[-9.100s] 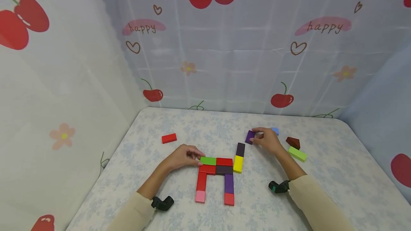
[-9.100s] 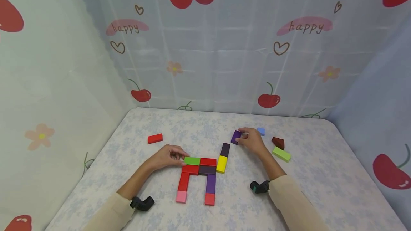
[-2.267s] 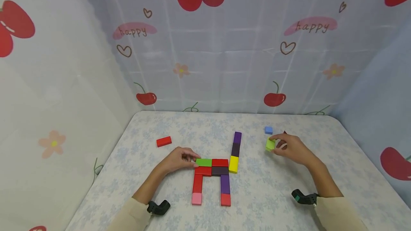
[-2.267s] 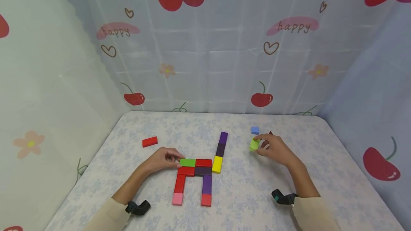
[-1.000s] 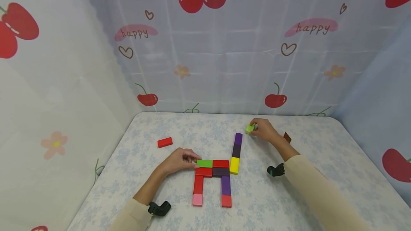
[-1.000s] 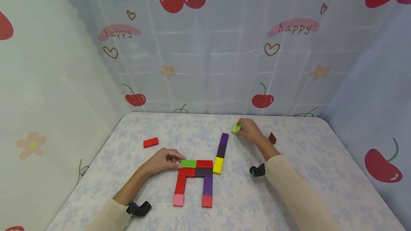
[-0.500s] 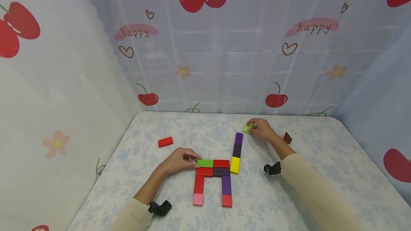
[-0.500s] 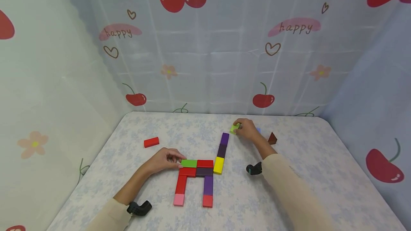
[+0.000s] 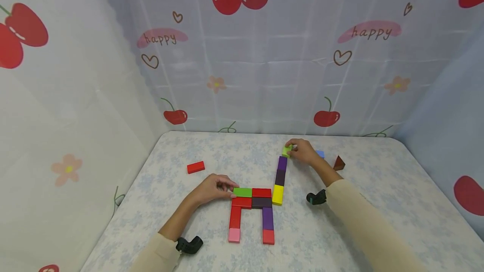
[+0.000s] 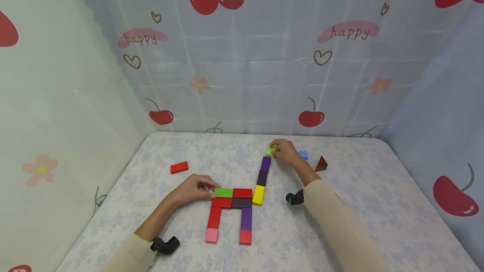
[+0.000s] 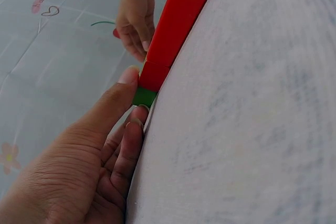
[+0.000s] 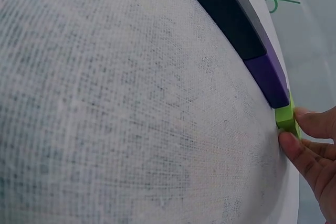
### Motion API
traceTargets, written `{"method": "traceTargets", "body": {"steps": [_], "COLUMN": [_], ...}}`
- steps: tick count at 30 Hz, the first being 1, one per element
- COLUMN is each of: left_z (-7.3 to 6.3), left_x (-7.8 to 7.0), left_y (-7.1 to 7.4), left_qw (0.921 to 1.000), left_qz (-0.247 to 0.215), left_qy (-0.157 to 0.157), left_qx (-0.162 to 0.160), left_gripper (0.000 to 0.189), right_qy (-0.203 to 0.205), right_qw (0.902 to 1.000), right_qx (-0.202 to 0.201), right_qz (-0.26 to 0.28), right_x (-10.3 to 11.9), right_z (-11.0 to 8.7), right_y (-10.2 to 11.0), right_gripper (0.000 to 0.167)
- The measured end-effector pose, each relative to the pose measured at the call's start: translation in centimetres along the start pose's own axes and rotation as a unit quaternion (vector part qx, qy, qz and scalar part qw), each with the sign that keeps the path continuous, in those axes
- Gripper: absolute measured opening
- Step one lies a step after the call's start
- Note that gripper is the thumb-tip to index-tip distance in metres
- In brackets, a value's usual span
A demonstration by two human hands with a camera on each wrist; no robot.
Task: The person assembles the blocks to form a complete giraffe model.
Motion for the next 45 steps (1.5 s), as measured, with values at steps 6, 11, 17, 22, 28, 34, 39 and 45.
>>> {"method": "traceTargets", "body": {"steps": [6, 11, 17, 22, 28, 34, 39, 45], "left_z": [0.1, 0.2, 0.1, 0.2, 0.2, 0.1, 0.0, -0.4], "left_x": [0.5, 0.5, 0.7, 0.9, 0.8, 0.8, 0.4, -2.0], "left_y": [0.1, 0.1, 0.2, 0.2, 0.2, 0.2, 0.0, 0.3], "left_qw": [1.0, 1.0, 1.0, 1.0, 1.0, 1.0, 1.0, 0.9997], "left_qz": [-0.001, -0.002, -0.001, -0.001, 0.0, -0.003, -0.004, -0.024], "left_qy": [0.002, -0.003, -0.007, -0.002, -0.004, -0.001, 0.0, -0.001], "left_qx": [-0.001, 0.0, 0.002, 0.002, 0.001, -0.003, -0.003, 0.003], "left_gripper": [0.028, 0.027, 0.026, 0.026, 0.026, 0.027, 0.028, 0.027], "right_qy": [0.007, 0.006, 0.002, -0.001, 0.001, 0.004, 0.022, 0.035], "right_qw": [1.0, 0.9999, 0.9998, 0.9997, 0.9996, 0.9995, 0.9994, 0.9989], "right_qx": [0.007, 0.01, 0.021, 0.024, 0.028, 0.031, 0.026, -0.033], "right_qz": [0.002, 0.002, 0.004, 0.007, 0.004, 0.006, 0.011, -0.003], "right_x": [0.2, 0.3, 0.6, 0.7, 0.6, 0.5, 0.6, -0.3], "right_z": [0.0, 0.0, -0.1, -0.1, 0.0, 0.0, -0.3, -0.9], "right_y": [-0.2, -0.3, -0.2, -0.1, -0.4, -0.4, 0.3, 2.5], "right_gripper": [0.025, 0.026, 0.026, 0.026, 0.026, 0.026, 0.029, 0.03]}}
Point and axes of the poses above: each hand's wrist, its own z-axis towards the middle knuckle, its own y-axis out of the back of the hand, x = y × z, the point moved 3 cm from there along z, towards the middle knuckle, and after that the axes turned 11 degrees about -x, right-handed, at the moved point
